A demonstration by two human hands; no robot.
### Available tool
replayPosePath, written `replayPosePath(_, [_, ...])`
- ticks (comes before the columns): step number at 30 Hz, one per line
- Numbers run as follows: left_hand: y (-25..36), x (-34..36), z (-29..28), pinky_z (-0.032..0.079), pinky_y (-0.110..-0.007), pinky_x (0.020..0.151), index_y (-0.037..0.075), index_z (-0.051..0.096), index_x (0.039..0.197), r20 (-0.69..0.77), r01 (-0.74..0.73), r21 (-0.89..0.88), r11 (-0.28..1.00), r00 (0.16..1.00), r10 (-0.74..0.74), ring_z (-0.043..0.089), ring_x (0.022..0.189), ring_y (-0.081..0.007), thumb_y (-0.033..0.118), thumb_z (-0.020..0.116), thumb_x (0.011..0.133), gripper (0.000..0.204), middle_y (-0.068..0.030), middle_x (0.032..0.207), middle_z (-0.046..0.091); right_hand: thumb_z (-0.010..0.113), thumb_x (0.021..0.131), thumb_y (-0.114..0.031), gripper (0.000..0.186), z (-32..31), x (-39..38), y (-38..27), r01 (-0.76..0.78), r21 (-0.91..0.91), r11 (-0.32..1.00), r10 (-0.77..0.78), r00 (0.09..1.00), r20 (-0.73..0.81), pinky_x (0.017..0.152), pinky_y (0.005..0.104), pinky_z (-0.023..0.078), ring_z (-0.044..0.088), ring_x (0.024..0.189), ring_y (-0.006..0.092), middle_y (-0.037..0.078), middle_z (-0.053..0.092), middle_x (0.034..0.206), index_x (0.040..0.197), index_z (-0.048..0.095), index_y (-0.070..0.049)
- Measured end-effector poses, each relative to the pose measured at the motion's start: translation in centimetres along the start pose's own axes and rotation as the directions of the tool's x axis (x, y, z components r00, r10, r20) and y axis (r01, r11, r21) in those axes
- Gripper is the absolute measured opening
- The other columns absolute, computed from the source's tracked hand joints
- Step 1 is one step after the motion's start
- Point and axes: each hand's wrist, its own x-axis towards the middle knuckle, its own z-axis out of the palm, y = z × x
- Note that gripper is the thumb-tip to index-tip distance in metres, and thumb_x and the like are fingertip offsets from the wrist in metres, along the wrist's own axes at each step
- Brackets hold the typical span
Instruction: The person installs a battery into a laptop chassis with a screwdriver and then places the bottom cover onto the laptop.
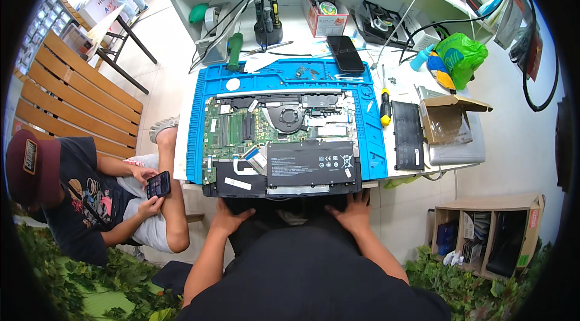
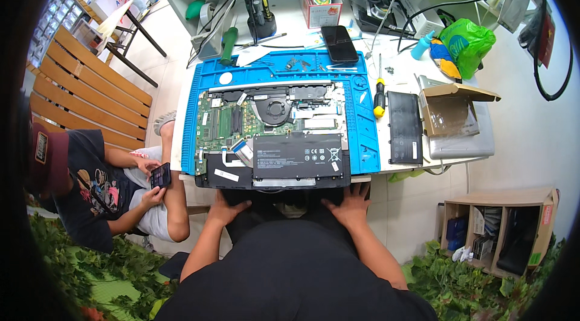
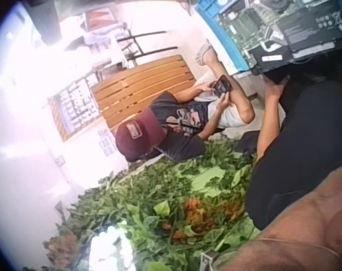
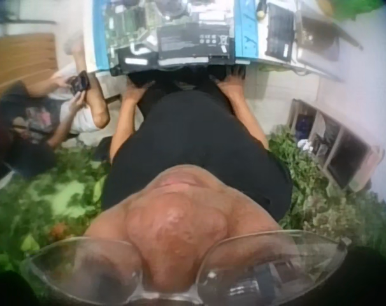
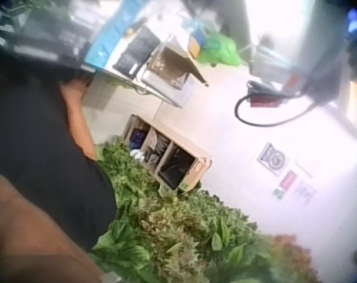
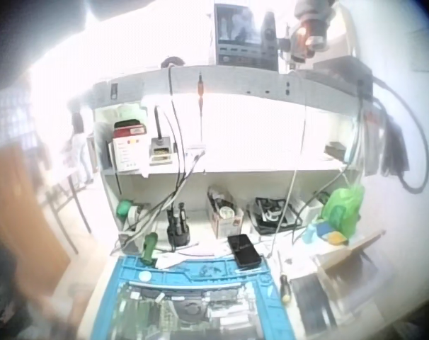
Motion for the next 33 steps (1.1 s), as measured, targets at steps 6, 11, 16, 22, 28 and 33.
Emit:
replayPosePath(6, [-2.7, 9.1, 0.8, 0.042, -0.047, 0.126, 0.01, 0.059, 0.156, 0.104, -0.596, 0.127, 0.793, 0.803, 0.587, 0.053, 0.149, -0.0391, 0.048, 0.082, 0.094, 0.076, -0.0146, 0.154, 0.063, 0.064, 0.099, -0.064, 0.079, 4.4, 11.8, 3.4, 0.496, -0.003, 0.868, -0.441, 0.769, -0.463, 0.122, 0.0615, 0.041, 0.045, 0.156, 0.0436, 0.021, 0.049, 0.168, 0.161, 0.055, -0.016])
replayPosePath(11, [-5.9, 12.9, 2.5, 0.045, -0.049, 0.122, 0.012, 0.065, 0.148, 0.016, -0.698, 0.134, 0.703, 0.711, 0.703, 0.058, 0.143, -0.0353, 0.029, 0.075, 0.101, 0.051, -0.0135, 0.151, 0.066, 0.064, 0.099, -0.064, 0.078, 4.6, 16.5, 3.6, 0.554, -0.012, 0.832, -0.478, 0.708, -0.52, 0.121, 0.0602, 0.041, 0.046, 0.154, 0.0432, 0.022, 0.051, 0.166, 0.16, 0.056, -0.016])
replayPosePath(16, [-8.3, 13.6, 4.1, 0.048, -0.048, 0.12, 0.01, 0.066, 0.144, -0.003, -0.661, 0.073, 0.747, 0.749, 0.662, 0.061, 0.14, -0.0337, 0.021, 0.076, 0.1, 0.047, -0.0138, 0.148, 0.067, 0.063, 0.1, -0.063, 0.077, 3.9, 17.1, 4.2, 0.52, -0.005, 0.854, -0.449, 0.733, -0.511, 0.121, 0.059, 0.042, 0.048, 0.153, 0.0428, 0.022, 0.052, 0.165, 0.16, 0.056, -0.015])
replayPosePath(22, [-11.1, 15.6, 4.9, 0.048, -0.049, 0.119, 0.008, 0.066, 0.144, -0.031, -0.686, 0.058, 0.725, 0.725, 0.688, 0.062, 0.138, -0.0349, 0.017, 0.076, 0.099, 0.047, -0.0155, 0.145, 0.068, 0.063, 0.1, -0.062, 0.076, 3.2, 17.1, 4.8, 0.496, 0.015, 0.868, -0.423, 0.755, -0.502, 0.121, 0.0574, 0.043, 0.05, 0.151, 0.0423, 0.022, 0.054, 0.163, 0.159, 0.057, -0.015])
replayPosePath(28, [-12.5, 16.0, 5.8, 0.045, -0.054, 0.118, 0.01, 0.071, 0.138, -0.119, -0.695, 0.064, 0.716, 0.707, 0.697, 0.06, 0.139, -0.0409, 0.029, 0.067, 0.099, 0.044, -0.0169, 0.144, 0.069, 0.063, 0.101, -0.062, 0.074, 3.0, 16.9, 4.7, 0.492, 0.019, 0.87, -0.42, 0.761, -0.494, 0.121, 0.0559, 0.043, 0.052, 0.15, 0.0418, 0.022, 0.056, 0.161, 0.158, 0.058, -0.014])
replayPosePath(33, [-11.4, 16.0, 6.0, 0.044, -0.056, 0.118, 0.01, 0.073, 0.137, -0.131, -0.682, 0.073, 0.728, 0.717, 0.685, 0.058, 0.14, -0.0421, 0.027, 0.065, 0.099, 0.042, -0.0179, 0.144, 0.069, 0.063, 0.102, -0.061, 0.073, 3.4, 16.8, 5.0, 0.478, 0.019, 0.878, -0.406, 0.767, -0.497, 0.12, 0.0546, 0.044, 0.053, 0.148, 0.0414, 0.022, 0.057, 0.159, 0.157, 0.058, -0.014])
